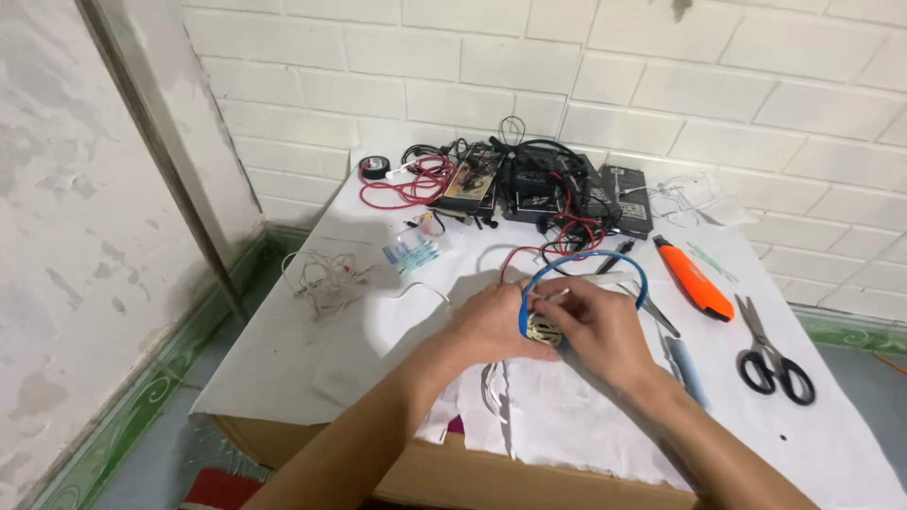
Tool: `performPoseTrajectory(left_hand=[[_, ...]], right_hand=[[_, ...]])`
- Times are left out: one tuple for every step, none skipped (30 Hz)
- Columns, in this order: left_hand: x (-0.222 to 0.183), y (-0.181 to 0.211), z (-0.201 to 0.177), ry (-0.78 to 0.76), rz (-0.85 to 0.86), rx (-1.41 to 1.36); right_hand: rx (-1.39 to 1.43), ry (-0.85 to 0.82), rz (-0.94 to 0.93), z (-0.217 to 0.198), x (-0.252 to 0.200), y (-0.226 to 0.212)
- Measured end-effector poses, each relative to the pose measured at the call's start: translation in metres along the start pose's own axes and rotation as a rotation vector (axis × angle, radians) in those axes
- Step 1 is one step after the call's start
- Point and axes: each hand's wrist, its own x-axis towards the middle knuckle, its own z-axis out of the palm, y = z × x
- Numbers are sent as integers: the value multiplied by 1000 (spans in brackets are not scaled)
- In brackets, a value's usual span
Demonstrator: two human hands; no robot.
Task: The person sits at a low cardboard table and attaches a round earpiece speaker to a blue headband, pressing and tightening it by hand and with a small screwdriver while repositioning foam pads around the earpiece.
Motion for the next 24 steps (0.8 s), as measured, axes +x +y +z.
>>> performPoseTrajectory(left_hand=[[0, -5, 1, 4, -4, 1], [1, -10, 2, 13, 5, -20], [1, -14, 6, 17, 16, -41], [0, -12, 3, 17, 14, -40], [-1, -10, 2, 15, 10, -30], [-3, -7, 1, 14, 6, -20], [-2, -8, 2, 6, 2, -24], [-2, -8, 3, 15, 10, -35], [-2, -7, 4, 25, 19, -48], [0, -10, 6, 17, 15, -52], [1, -12, 8, 39, 12, -33], [2, -14, 9, 61, 9, -15], [3, -15, 10, 56, 6, -18], [3, -16, 10, 55, 17, -13], [4, -17, 10, 54, 29, -8], [4, -18, 13, 49, 27, -12], [4, -18, 14, 62, 21, -10], [5, -19, 15, 75, 16, -9], [5, -20, 17, 71, 13, -11], [5, -20, 17, 74, 21, -6], [4, -22, 16, 82, 28, 1], [3, -21, 16, 83, 25, 1], [2, -20, 15, 80, 5, -16], [1, -19, 13, 77, -14, -32]], right_hand=[[2, -3, -4, -1, 1, 2], [29, 28, 13, -1, 2, 4], [55, 62, 34, -2, 1, 8], [57, 61, 35, -2, 3, 11], [16, 53, -1, -2, 3, 15], [-25, 46, -37, -2, 2, 19], [-24, 42, -28, 1, 3, 24], [-61, 44, -74, 3, 3, 28], [-98, 46, -121, 6, 2, 32], [-98, 42, -112, 7, 2, 32], [-91, 40, -136, 8, 2, 33], [-84, 38, -161, 10, 1, 32], [-84, 35, -155, 8, 1, 27], [-29, 36, -112, 7, 0, 22], [24, 36, -69, 6, 0, 16], [24, 33, -63, 8, -2, 16], [66, 29, -55, 10, -2, 17], [109, 25, -47, 12, -3, 17], [110, 23, -42, 10, -3, 22], [72, 37, -57, 9, -3, 27], [35, 50, -77, 8, -2, 31], [38, 47, -78, 6, -3, 31], [-25, 48, -84, 5, -4, 31], [-87, 49, -89, 3, -4, 31]])
